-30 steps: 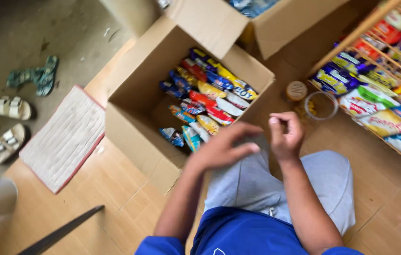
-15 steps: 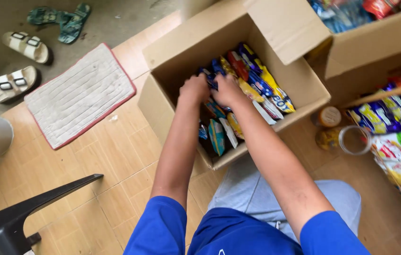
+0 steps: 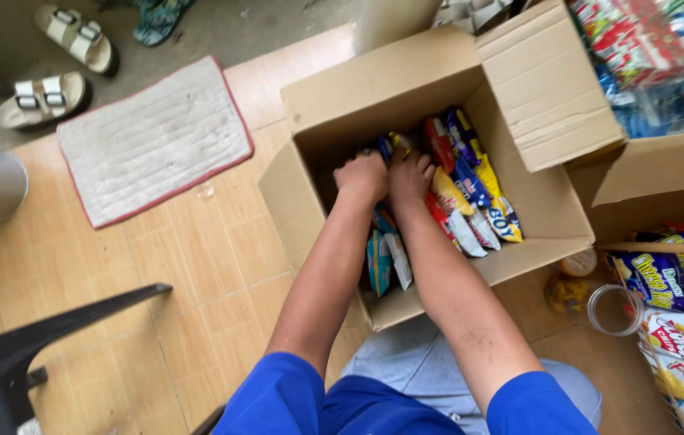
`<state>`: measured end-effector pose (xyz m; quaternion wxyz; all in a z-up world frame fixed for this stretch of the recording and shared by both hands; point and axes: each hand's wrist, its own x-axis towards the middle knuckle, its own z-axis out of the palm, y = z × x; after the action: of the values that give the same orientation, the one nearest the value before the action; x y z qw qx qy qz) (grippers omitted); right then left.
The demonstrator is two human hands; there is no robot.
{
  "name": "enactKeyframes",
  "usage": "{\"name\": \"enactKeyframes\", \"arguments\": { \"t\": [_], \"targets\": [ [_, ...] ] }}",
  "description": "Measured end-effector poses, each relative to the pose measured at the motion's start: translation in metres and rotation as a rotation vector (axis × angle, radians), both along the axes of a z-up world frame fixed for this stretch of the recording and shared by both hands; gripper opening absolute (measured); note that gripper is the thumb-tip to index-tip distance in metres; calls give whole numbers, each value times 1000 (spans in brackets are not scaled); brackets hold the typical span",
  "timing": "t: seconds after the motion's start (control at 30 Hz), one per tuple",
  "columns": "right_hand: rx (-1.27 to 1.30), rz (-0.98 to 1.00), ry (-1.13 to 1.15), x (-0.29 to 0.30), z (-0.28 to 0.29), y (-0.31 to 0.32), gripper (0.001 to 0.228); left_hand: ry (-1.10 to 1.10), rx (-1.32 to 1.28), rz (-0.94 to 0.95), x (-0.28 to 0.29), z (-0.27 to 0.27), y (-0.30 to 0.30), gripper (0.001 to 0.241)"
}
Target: Organize various snack bags and jars from cardboard boxes onto a wire display rack.
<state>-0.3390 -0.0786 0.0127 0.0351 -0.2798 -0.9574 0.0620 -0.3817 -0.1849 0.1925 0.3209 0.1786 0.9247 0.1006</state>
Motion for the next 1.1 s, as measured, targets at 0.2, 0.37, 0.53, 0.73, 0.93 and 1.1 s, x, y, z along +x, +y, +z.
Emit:
{"name": "enactKeyframes", "arguments": {
  "t": [0.2, 0.37, 0.53, 0.73, 0.93, 1.1],
  "targets": [
    [116, 19, -136, -9, 10, 0, 33, 14, -15, 35, -1, -2, 5, 50],
    [-21, 15, -101, -3, 30, 7, 32, 146, 133, 113, 4, 25, 7, 45],
    [-425, -118, 221, 32, 151, 28, 69, 310, 765, 188, -15, -19, 10, 42],
    [-730, -88, 521, 133, 270, 53, 61, 77, 1406, -14, 25, 38, -6, 71],
    [-877, 130, 703, 235, 331, 62, 56, -344, 1437, -390, 108, 121, -1, 114],
    [-926, 136, 930, 294, 343, 75, 60, -285, 1259, -392, 175, 141, 43, 108]
  ]
}}
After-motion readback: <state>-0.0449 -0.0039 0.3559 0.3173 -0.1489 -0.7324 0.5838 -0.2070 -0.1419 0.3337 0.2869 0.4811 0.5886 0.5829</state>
